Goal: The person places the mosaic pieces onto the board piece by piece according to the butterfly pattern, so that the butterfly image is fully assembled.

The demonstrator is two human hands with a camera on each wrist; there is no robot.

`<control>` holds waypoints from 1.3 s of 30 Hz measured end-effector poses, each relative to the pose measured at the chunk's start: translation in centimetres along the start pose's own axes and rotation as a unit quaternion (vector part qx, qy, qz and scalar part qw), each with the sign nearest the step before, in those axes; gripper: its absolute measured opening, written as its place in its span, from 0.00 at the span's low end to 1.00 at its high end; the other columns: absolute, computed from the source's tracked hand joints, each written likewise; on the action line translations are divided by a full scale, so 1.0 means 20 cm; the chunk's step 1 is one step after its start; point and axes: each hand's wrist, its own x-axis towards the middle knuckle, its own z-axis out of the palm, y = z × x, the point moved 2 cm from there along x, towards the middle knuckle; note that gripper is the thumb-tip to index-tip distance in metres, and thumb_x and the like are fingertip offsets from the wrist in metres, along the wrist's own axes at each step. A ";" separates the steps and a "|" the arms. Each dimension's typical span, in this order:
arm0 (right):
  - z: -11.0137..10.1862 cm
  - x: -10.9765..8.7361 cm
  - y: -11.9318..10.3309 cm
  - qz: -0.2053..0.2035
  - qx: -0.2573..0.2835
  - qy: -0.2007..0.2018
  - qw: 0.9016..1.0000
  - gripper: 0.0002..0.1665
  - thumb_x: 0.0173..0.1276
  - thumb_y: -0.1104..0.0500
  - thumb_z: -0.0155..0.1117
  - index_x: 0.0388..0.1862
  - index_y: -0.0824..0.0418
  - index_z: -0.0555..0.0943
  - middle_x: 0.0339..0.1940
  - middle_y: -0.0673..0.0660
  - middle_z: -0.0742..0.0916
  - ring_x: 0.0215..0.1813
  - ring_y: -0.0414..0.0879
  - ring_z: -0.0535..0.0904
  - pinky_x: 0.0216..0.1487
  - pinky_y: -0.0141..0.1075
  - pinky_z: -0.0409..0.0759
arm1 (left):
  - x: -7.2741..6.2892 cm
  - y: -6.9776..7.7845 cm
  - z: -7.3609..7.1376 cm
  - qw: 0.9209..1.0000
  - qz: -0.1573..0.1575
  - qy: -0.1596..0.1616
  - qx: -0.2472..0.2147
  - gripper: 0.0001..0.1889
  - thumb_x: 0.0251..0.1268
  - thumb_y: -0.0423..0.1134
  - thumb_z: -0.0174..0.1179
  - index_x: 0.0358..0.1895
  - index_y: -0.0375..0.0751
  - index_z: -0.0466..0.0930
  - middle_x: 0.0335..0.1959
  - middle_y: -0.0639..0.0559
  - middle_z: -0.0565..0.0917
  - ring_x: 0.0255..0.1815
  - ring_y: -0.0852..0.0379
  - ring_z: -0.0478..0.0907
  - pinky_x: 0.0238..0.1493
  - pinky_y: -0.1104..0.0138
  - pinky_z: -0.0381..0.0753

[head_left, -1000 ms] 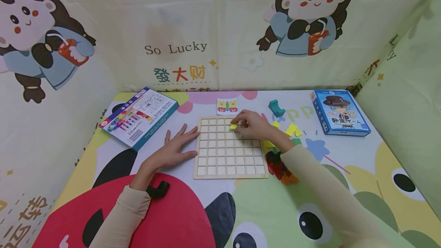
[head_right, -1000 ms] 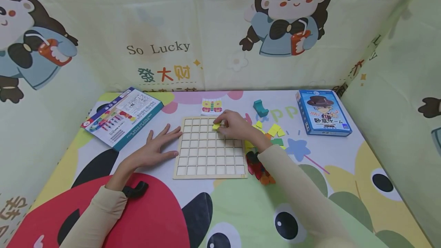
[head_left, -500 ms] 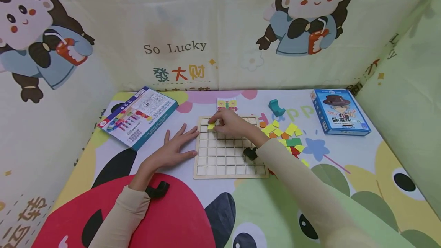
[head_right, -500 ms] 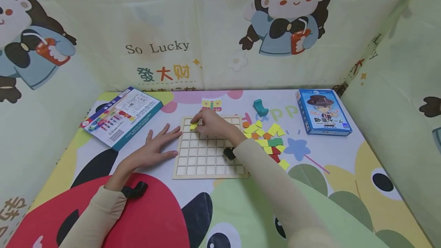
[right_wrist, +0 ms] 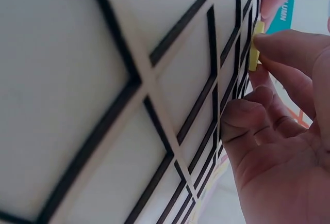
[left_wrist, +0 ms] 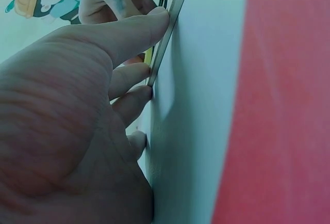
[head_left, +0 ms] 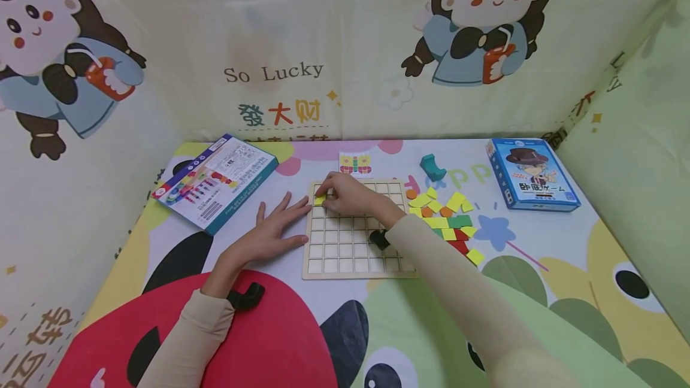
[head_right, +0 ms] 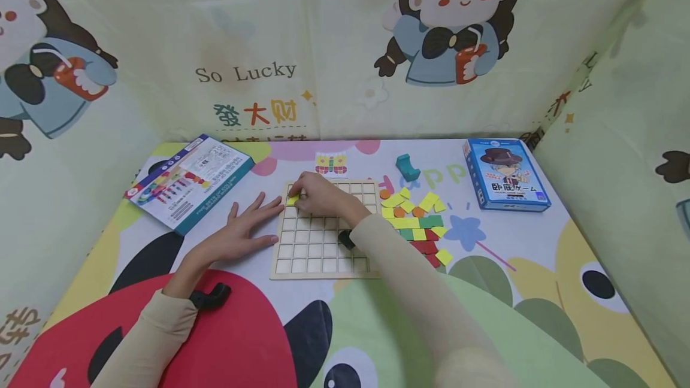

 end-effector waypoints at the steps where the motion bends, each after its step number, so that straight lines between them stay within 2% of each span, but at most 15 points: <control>1: 0.00 0.00 0.00 0.001 -0.002 -0.002 1.000 0.15 0.75 0.63 0.66 0.57 0.61 0.89 0.57 0.59 0.87 0.50 0.48 0.82 0.56 0.38 0.82 | 0.00 0.00 0.00 1.000 0.000 0.000 0.002 0.42 0.70 0.53 0.68 0.84 0.54 0.62 0.89 0.50 0.56 0.92 0.38 0.33 0.78 0.26 0.16; 11: 0.01 0.01 0.00 0.015 -0.008 0.001 1.000 0.15 0.76 0.60 0.67 0.59 0.61 0.89 0.57 0.58 0.85 0.53 0.48 0.80 0.56 0.39 0.81 | -0.01 0.01 0.00 1.000 0.004 0.003 0.003 0.41 0.71 0.51 0.68 0.84 0.52 0.62 0.89 0.49 0.56 0.92 0.36 0.34 0.77 0.25 0.16; 17: 0.01 0.01 0.00 0.006 -0.014 0.003 1.000 0.16 0.76 0.62 0.66 0.59 0.60 0.89 0.56 0.58 0.86 0.55 0.48 0.82 0.58 0.38 0.83 | 0.00 0.01 0.00 1.000 0.006 0.003 0.002 0.41 0.70 0.51 0.68 0.84 0.52 0.62 0.89 0.49 0.56 0.92 0.36 0.34 0.77 0.25 0.16; 26: 0.01 -0.01 0.01 0.001 -0.027 0.010 1.000 0.18 0.76 0.62 0.64 0.61 0.59 0.89 0.55 0.59 0.86 0.49 0.47 0.79 0.53 0.37 0.79 | 0.00 0.02 0.00 1.000 0.002 0.000 0.002 0.42 0.70 0.51 0.68 0.84 0.52 0.62 0.89 0.50 0.55 0.92 0.37 0.34 0.78 0.26 0.16; 30: -0.02 -0.06 0.01 0.011 0.007 0.020 1.000 0.19 0.76 0.63 0.63 0.62 0.59 0.88 0.54 0.57 0.88 0.47 0.47 0.80 0.51 0.37 0.81 | 0.00 0.02 0.00 1.000 0.003 0.002 0.005 0.42 0.70 0.51 0.68 0.84 0.52 0.62 0.89 0.49 0.56 0.92 0.36 0.34 0.78 0.25 0.17; 34: -0.08 -0.13 0.05 0.037 0.062 0.043 0.996 0.17 0.76 0.60 0.67 0.60 0.60 0.88 0.53 0.55 0.90 0.45 0.46 0.82 0.47 0.35 0.81 | -0.01 0.01 0.00 1.000 0.005 0.003 0.003 0.41 0.70 0.51 0.68 0.84 0.52 0.62 0.89 0.49 0.56 0.91 0.36 0.35 0.78 0.25 0.17; 39: -0.18 -0.29 0.16 0.053 0.087 0.078 0.992 0.17 0.73 0.56 0.72 0.57 0.61 0.88 0.50 0.56 0.91 0.44 0.48 0.83 0.45 0.35 0.81 | 0.00 0.01 0.00 1.000 0.001 0.003 0.005 0.42 0.70 0.51 0.68 0.85 0.53 0.61 0.89 0.49 0.55 0.92 0.37 0.34 0.78 0.26 0.18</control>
